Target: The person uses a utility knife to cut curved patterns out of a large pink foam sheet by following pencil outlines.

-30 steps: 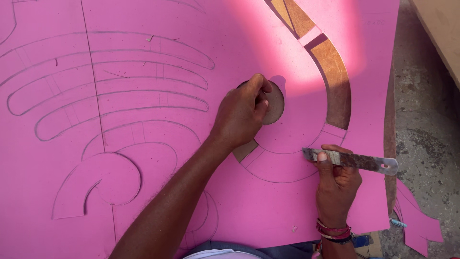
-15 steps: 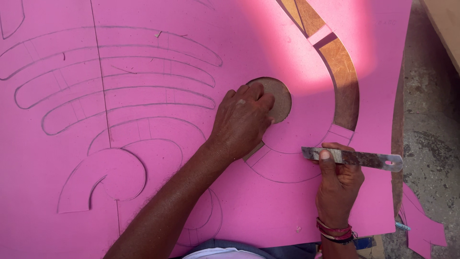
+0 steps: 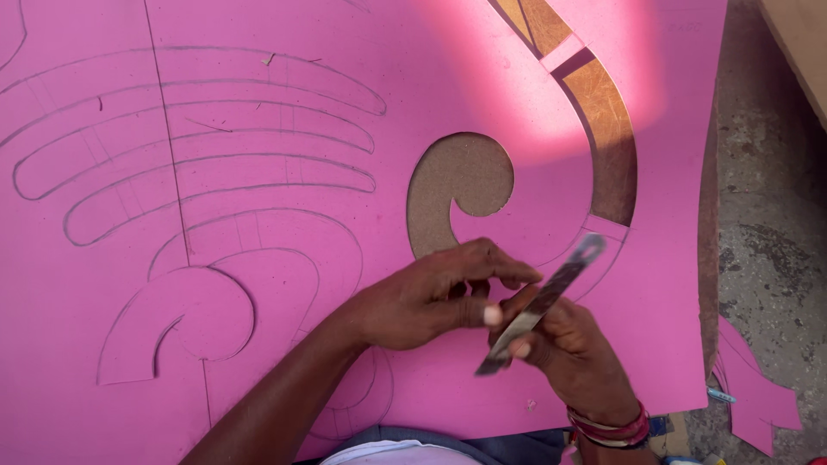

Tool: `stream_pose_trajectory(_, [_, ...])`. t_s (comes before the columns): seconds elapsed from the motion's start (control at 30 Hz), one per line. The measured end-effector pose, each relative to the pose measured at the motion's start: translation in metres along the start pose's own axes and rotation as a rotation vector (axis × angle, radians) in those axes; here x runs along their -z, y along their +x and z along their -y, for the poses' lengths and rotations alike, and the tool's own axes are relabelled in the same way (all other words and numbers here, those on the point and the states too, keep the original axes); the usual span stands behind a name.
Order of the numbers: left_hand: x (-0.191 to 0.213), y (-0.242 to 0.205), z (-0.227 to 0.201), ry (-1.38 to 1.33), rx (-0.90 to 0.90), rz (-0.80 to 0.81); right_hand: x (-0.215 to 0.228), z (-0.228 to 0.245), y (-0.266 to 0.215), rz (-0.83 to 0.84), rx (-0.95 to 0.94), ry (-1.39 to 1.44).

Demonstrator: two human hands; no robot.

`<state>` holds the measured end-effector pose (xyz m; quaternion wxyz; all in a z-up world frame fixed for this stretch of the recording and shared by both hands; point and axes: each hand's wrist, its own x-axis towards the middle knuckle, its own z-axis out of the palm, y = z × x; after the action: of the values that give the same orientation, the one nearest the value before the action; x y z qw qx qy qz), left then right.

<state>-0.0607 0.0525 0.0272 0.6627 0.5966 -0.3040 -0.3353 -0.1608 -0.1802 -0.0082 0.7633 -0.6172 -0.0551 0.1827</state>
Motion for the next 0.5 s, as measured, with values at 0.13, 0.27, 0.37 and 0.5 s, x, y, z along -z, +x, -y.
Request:
stream_pose_trajectory(0.13, [-0.015,-0.025,0.008,-0.297,0.039,0.081,-0.005,-0.016,-0.002,0.359,-0.053,0.281])
stream_pose_trajectory(0.27, [-0.015,-0.031,0.006,-0.497,-0.075,-0.017,-0.022,-0.022,0.009,0.372,-0.105,0.525])
stream_pose_trajectory(0.37, [-0.006,-0.034,0.002,-0.669,0.034,-0.2,-0.028,-0.011,0.013,0.258,-0.22,0.41])
stream_pose_trajectory(0.5, [0.03,-0.044,-0.003,-0.13,-0.062,-0.594,-0.015,0.005,0.035,-0.251,0.13,-0.632])
